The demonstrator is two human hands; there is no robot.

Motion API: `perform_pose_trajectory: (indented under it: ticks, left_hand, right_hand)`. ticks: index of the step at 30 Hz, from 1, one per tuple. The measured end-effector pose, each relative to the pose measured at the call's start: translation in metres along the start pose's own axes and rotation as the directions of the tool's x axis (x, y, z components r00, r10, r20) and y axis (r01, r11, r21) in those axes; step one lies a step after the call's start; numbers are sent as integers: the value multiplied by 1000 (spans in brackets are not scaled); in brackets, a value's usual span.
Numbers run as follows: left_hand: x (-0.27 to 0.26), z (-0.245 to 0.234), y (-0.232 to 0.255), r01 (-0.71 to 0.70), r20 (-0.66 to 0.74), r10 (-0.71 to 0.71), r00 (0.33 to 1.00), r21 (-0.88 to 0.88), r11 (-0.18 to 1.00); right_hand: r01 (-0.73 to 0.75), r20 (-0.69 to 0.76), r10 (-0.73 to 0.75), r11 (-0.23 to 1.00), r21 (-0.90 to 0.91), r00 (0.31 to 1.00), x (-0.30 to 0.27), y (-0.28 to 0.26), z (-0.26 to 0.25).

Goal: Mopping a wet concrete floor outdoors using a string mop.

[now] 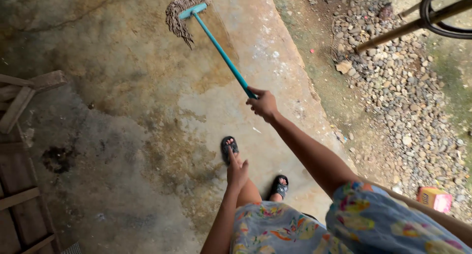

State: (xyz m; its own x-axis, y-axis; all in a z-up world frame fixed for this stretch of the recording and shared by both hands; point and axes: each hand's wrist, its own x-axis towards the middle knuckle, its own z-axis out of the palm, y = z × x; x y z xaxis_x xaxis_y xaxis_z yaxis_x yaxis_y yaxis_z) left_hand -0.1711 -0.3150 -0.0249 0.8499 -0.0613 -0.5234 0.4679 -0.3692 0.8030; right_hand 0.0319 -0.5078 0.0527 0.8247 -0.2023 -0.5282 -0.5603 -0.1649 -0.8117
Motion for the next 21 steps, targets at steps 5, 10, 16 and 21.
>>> perform_pose_trajectory:
  ticks: [5,10,16,21]
  left_hand:
    - [24,-55,-3,152,0,-153,988,106,983]
    - [42,-92,11,201,-68,-197,978,51,978]
    - [37,-77,37,130,-61,-126,990,73,989]
    - [23,0,7,-68,-37,65,997,-76,995]
  right_hand:
    - [26,28,-29,995,94,999,135,-45,49]
    - [-32,35,32,999,7,999,182,-65,61]
    - [37,-8,-39,991,-127,999,139,-17,28]
    - [-2,27,9,975,-223,1000,45,13,-32]
